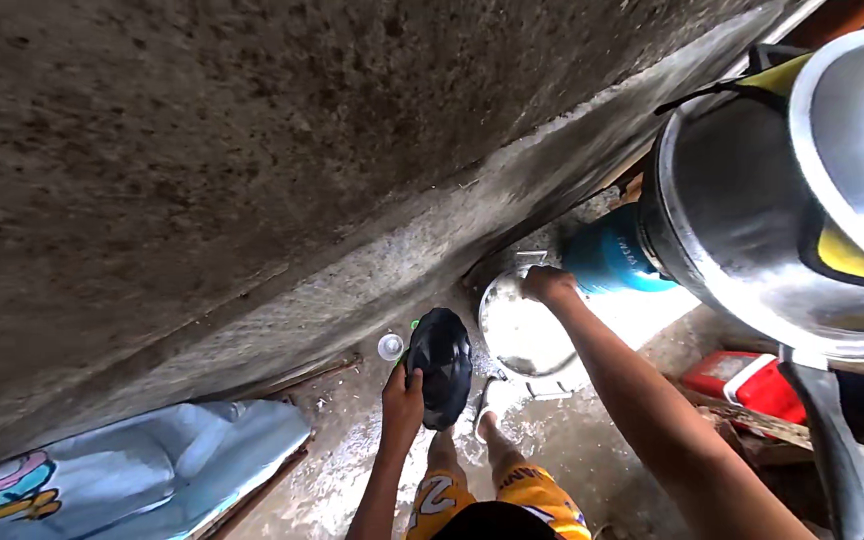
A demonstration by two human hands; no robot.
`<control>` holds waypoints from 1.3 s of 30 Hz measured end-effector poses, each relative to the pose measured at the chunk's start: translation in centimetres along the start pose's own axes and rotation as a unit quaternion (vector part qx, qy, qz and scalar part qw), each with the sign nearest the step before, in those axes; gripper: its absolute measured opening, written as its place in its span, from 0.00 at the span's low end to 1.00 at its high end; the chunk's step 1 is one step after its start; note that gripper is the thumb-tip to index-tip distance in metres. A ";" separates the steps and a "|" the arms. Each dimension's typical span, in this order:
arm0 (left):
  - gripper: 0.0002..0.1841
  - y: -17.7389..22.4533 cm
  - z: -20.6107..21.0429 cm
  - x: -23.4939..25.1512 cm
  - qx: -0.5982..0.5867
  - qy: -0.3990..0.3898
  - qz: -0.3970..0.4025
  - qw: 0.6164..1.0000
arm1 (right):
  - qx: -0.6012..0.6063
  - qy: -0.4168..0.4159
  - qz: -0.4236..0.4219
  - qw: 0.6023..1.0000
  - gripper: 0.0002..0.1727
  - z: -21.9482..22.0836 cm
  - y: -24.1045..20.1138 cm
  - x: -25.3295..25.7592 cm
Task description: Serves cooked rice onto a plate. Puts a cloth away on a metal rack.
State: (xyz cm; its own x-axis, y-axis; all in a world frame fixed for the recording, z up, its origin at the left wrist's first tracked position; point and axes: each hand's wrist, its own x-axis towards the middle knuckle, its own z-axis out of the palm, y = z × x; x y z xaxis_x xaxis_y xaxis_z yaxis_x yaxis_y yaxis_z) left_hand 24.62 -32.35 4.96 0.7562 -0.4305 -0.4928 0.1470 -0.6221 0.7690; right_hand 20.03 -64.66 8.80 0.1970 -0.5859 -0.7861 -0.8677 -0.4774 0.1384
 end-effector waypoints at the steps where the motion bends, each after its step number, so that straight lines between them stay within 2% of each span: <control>1: 0.22 0.2 -0.1 -0.1 -0.004 0.007 -0.007 1.000 | 0.009 -0.006 -0.002 1.000 0.25 0.4 -0.1 0.7; 6: 0.21 -0.2 -1.0 -1.3 -0.057 0.043 -0.040 0.997 | 0.171 -0.031 -0.001 0.985 0.27 4.7 2.6 5.3; 11: 0.19 0.2 -2.2 -3.3 -0.102 0.101 -0.052 0.988 | 0.230 -0.002 0.013 0.973 0.26 8.1 2.3 3.6; 17: 0.18 0.8 -3.5 -5.3 -0.157 0.158 -0.042 0.974 | 0.374 0.005 -0.011 0.928 0.28 12.0 3.8 5.8; 20: 0.16 0.8 -3.8 -6.3 -0.178 0.172 -0.049 0.968 | 0.408 -0.001 -0.024 0.913 0.26 12.8 4.1 5.8; 27: 0.17 0.3 -3.5 -8.6 -0.241 0.171 -0.103 0.950 | 0.544 -0.056 -0.053 0.836 0.22 12.8 4.1 5.2; 30: 0.17 0.1 -3.3 -9.1 -0.240 0.186 -0.105 0.947 | 0.542 -0.051 -0.071 0.836 0.24 13.2 4.0 5.1; 35: 0.17 -1.7 -3.1 -9.1 -0.230 0.214 -0.098 0.944 | 0.543 0.004 -0.067 0.837 0.25 14.4 3.9 5.6; 39: 0.18 -3.3 -2.5 -8.9 -0.247 0.216 -0.113 0.938 | 0.511 0.028 -0.063 0.857 0.28 14.0 4.9 4.8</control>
State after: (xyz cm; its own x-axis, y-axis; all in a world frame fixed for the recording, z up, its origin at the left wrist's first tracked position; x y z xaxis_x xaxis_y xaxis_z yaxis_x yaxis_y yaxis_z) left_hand 19.02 -24.82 7.77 0.8427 0.0476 -0.5363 0.5308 -0.2400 0.8128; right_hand 10.32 -60.64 -2.76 0.3154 -0.6159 -0.7219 -0.7785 0.2670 -0.5680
